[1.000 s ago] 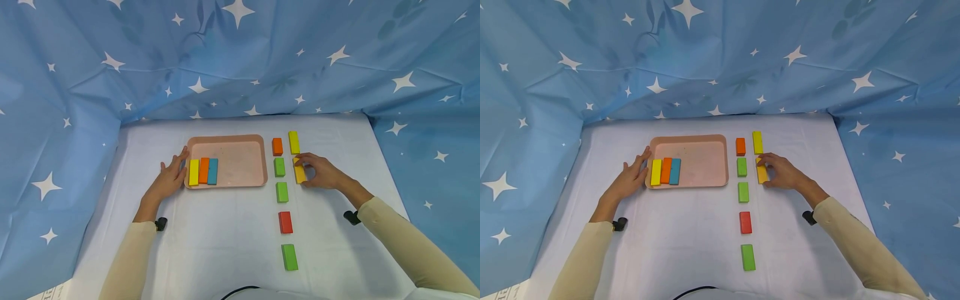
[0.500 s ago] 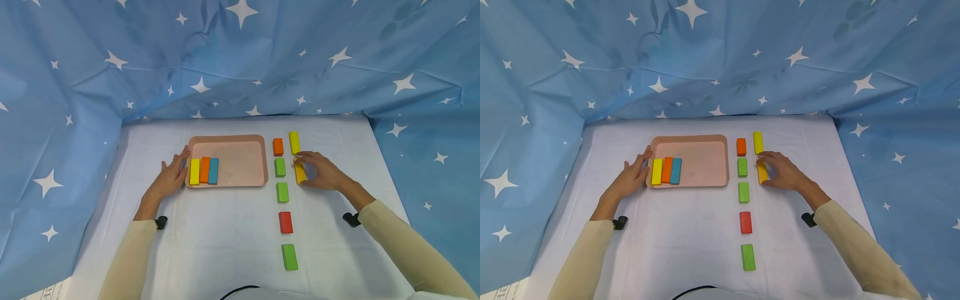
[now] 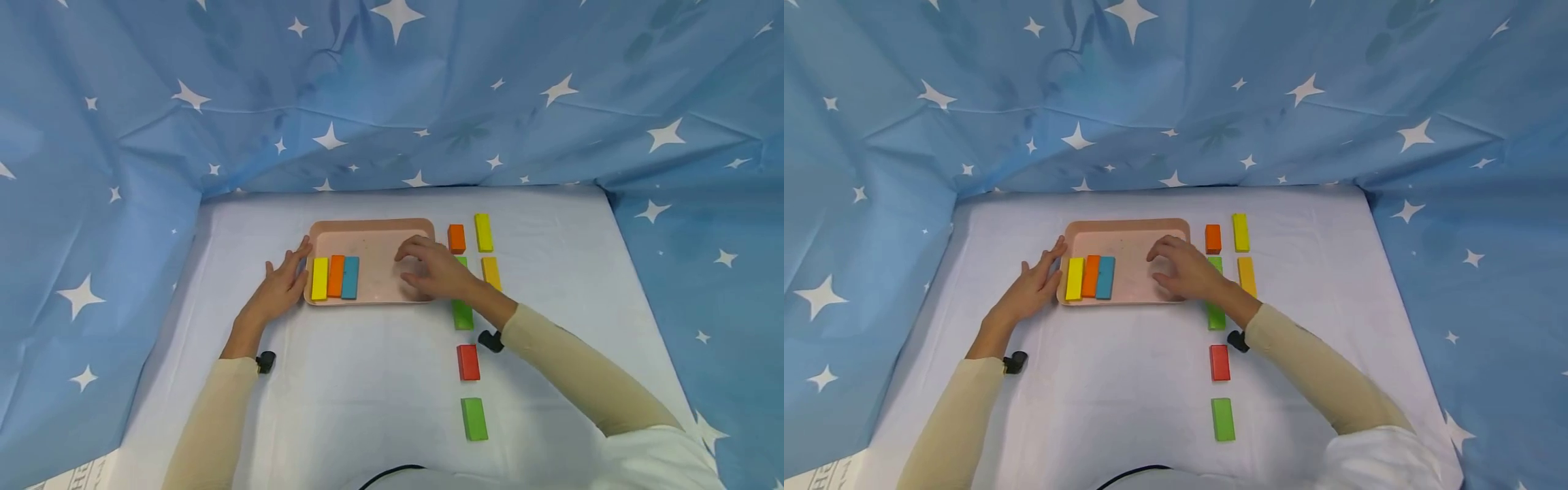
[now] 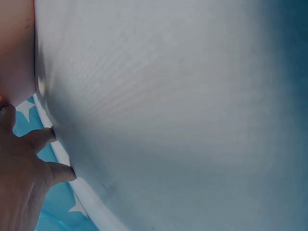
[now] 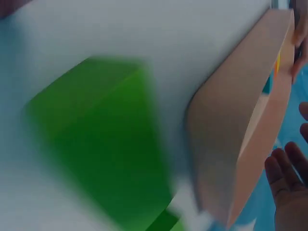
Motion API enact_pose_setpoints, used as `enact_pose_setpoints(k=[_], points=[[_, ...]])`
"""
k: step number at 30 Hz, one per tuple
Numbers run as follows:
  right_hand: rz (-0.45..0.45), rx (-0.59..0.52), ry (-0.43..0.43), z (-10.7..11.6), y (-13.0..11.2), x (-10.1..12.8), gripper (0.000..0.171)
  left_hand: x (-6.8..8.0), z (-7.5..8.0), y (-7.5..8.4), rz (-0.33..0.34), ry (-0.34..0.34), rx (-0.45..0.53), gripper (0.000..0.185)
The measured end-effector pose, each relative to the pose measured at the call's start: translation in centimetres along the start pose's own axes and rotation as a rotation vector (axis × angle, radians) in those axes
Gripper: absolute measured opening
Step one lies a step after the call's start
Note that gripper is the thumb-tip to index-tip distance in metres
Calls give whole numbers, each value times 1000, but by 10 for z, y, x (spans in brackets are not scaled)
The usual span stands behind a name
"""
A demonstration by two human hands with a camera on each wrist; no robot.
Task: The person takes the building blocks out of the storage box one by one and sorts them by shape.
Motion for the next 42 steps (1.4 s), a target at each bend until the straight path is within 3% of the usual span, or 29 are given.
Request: enact_pose_setpoints(k=[7,14,24,33,42], points=[[-42,80,-132,-55,-18,-30,37,-4,-3,4,4,-6,-1,60],[-34,170,-164,-77,-25,-36,56,-5,-3,8,-1,-11,-15,59],[-28,239,-181,-86,-25,-45,59,-7,-5,8,5,-21,-22,59],[-117,47,-191,-82,-32,-53,59,-5,-4,5,12,-22,-17,60],[-122,11,-143,-63,-30,-46,58,-2,-1,0,25,-11,-32,61]])
Point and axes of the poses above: each hand's wrist, its own x-axis away from the middle knuckle, its own z-axis out of the back of the hand, y = z × x, the point moved 1 cm from there along -x, towards the middle knuckle, and after that the axes turned 12 degrees about y, right-handed, at the moved point
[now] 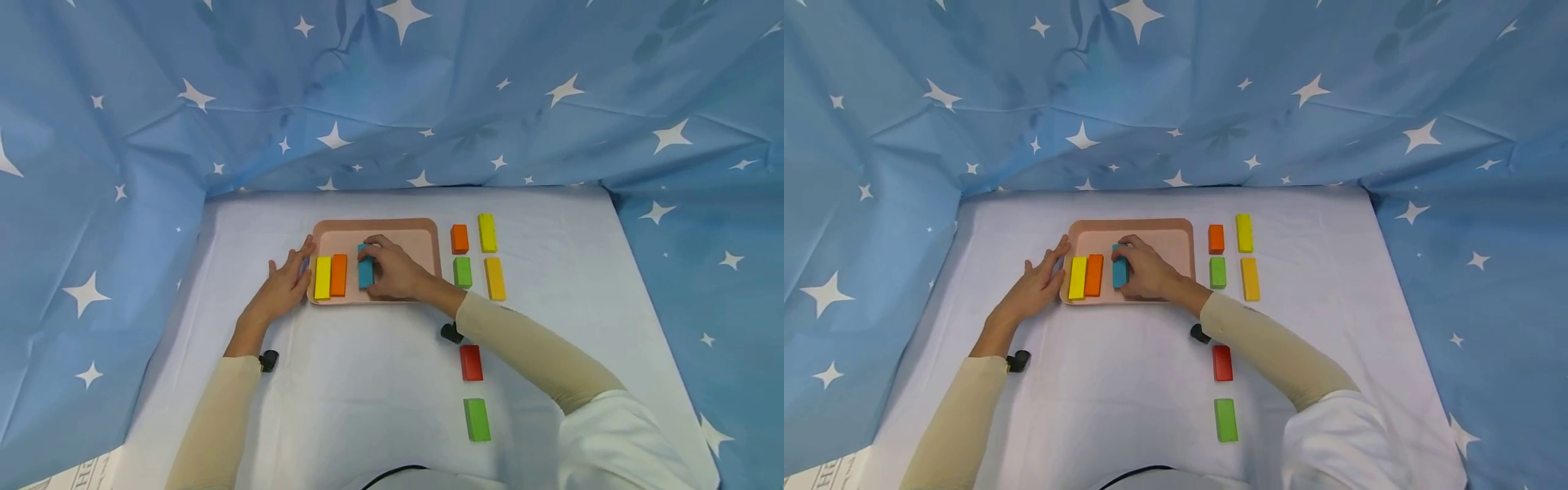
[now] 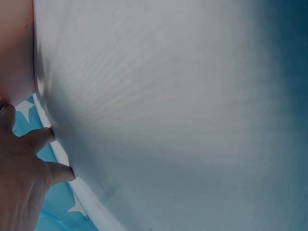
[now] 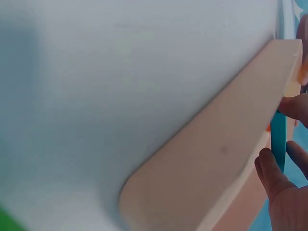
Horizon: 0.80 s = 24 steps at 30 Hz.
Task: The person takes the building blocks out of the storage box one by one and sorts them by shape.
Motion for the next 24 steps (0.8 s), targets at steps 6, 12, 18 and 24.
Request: enact_pose_setpoints(k=[6,12,18,24], points=[[19,-29,64,27,19,23,60,1,-2,0,1,-14,12,61],[-42,-113,63,64,38,58,58,4,-3,-1,13,-4,-1,60],[-121,-230,72,99,61,105,56,4,-4,-1,2,5,15,60],[-166,-175,72,122,81,151,56,2,-2,1,0,5,2,61]])
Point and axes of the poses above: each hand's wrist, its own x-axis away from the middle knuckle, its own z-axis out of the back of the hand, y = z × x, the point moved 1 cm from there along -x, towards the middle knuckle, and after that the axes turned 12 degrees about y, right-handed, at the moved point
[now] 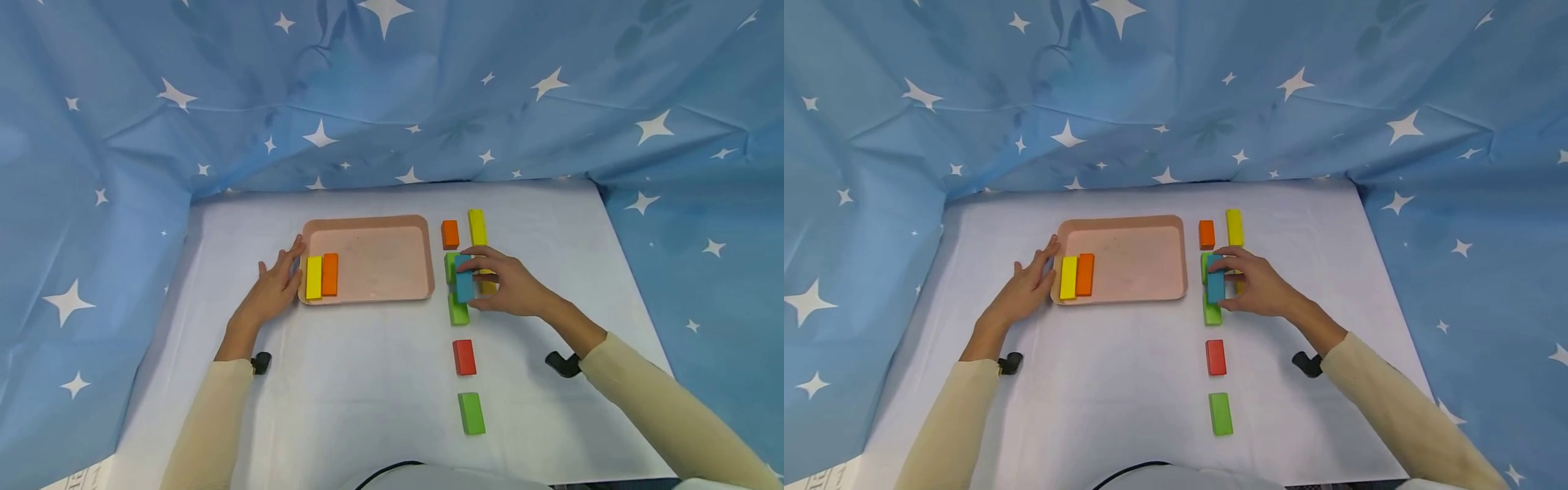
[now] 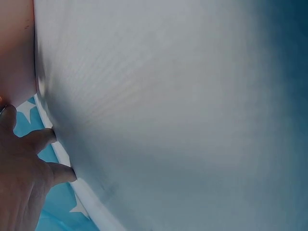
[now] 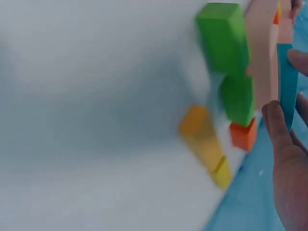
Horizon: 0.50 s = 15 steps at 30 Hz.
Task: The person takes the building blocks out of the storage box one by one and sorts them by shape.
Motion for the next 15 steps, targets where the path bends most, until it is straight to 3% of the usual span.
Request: enact_pose_setpoints(k=[5,15], points=[[-23,44,-12,8,17,27,57,0,3,0,13,-8,-1,61],[-24,50,-13,2,36,65,58,-2,-1,0,22,-8,-4,61]])
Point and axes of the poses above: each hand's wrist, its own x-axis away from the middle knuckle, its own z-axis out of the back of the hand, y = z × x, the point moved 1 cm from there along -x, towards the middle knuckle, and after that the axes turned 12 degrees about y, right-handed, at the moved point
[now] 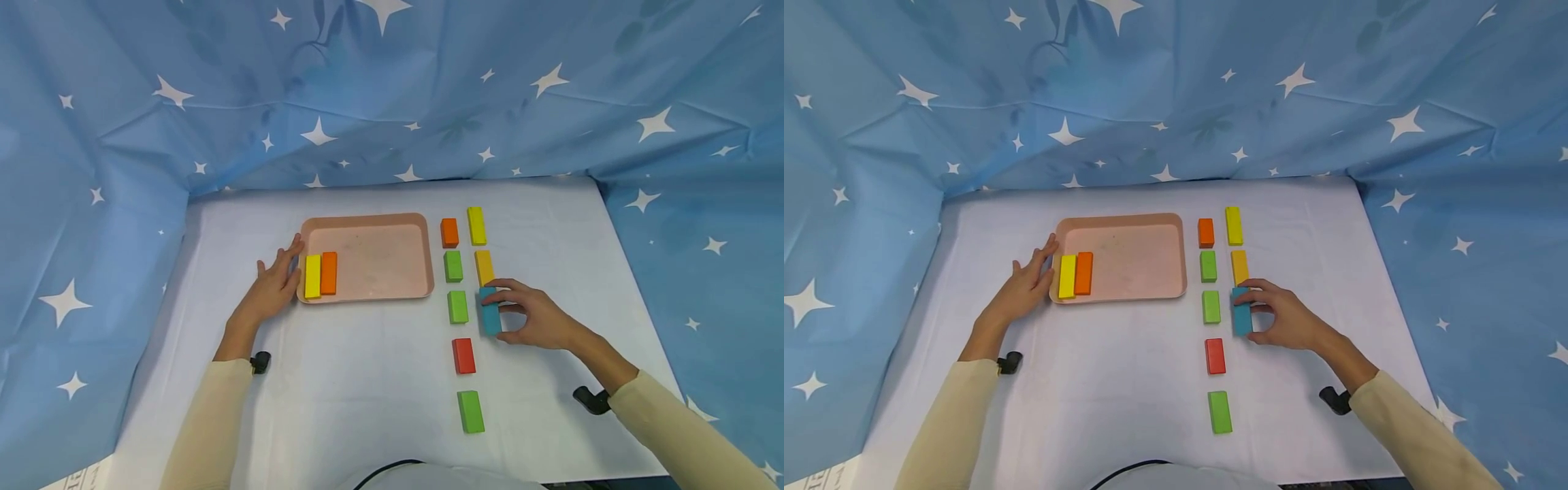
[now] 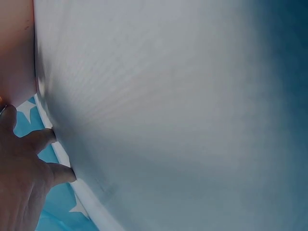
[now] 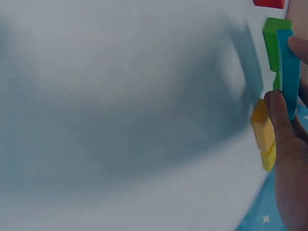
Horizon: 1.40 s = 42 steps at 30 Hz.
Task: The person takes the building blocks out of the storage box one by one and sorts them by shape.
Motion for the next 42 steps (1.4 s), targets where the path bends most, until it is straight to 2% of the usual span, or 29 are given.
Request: enact_pose_setpoints(k=[8,19,33,42], points=[[-6,136,-31,-7,10,15,59,0,0,1,-2,1,-4,61],[-3,222,-17,-11,13,19,60,1,-1,1,4,2,-3,61],[-17,232,18,-16,19,22,62,0,3,0,-5,6,-3,62],[50,302,51,-14,15,24,62,0,1,0,-6,-3,9,62]])
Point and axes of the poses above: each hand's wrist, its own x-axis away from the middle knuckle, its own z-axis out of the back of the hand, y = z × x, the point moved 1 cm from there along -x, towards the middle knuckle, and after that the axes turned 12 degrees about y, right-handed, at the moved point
